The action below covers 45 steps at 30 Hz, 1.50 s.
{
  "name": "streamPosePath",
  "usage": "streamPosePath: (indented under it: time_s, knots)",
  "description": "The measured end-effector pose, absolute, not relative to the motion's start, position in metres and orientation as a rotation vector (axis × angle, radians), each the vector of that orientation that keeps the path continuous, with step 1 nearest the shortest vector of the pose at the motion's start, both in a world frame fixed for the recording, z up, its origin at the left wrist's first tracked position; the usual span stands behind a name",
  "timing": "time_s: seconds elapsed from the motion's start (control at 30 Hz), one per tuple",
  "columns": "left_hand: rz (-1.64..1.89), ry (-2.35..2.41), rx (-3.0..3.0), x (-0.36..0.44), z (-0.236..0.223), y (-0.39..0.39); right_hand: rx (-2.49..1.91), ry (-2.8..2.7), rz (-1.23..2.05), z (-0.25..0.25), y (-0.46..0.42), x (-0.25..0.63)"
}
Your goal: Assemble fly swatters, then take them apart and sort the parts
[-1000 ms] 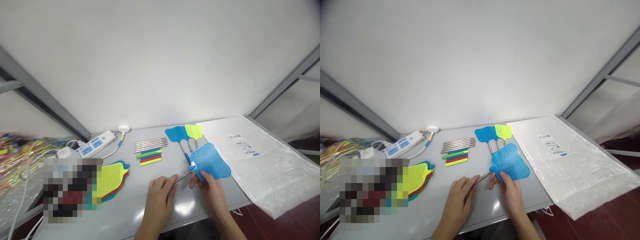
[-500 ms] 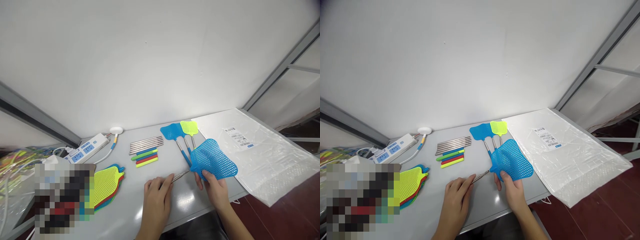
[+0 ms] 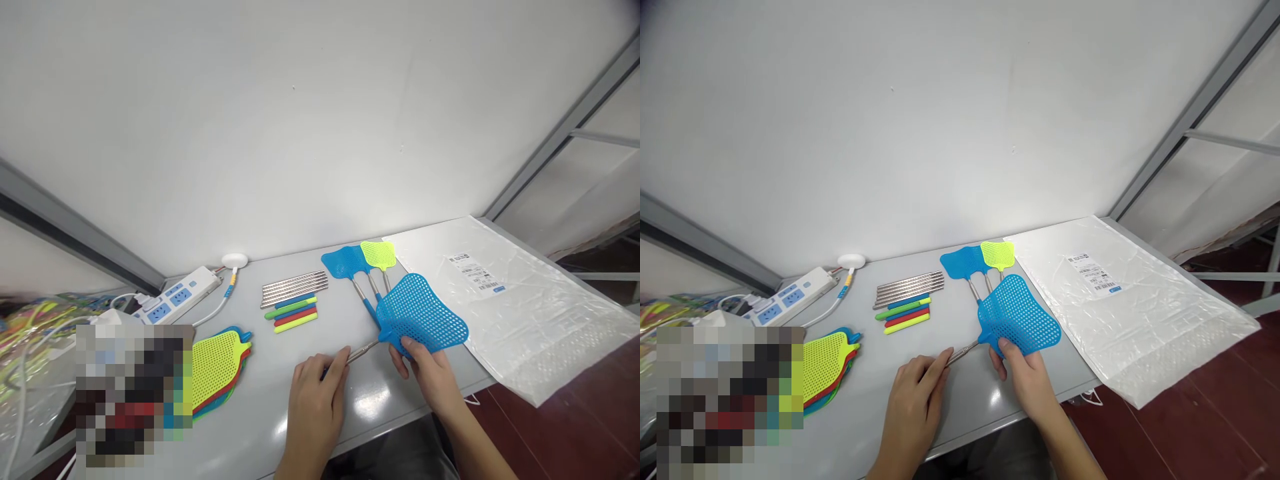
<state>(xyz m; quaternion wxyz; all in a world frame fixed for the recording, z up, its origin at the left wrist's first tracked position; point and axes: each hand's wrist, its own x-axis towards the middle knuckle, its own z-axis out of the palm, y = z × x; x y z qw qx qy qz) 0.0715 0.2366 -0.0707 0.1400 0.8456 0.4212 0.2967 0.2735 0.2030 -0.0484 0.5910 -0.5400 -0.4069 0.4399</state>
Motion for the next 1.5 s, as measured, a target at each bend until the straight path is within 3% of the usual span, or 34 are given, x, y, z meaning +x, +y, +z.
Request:
streamPosePath:
  time_s: [0.33, 0.87, 1.2, 1.5]
  knots:
    - [0.836, 1.160, 2.488, 0.069, -0.068, 0.226, -1.460, -0.916, 1.019, -0.039, 0.203, 0.259]
    - [0.959, 1.171, 2.602, 0.070, -0.023, 0.225, -1.323, -0.810, 0.997, -0.014, 0.205, 0.241]
    - [0.574, 1.108, 2.123, 0.061, -0.009, 0.222, -1.291, -0.998, 1.266, -0.032, 0.205, 0.236]
    - [0.605, 1.126, 1.662, 0.077, 0.003, 0.213, -1.252, -0.874, 1.361, -0.031, 0.201, 0.223]
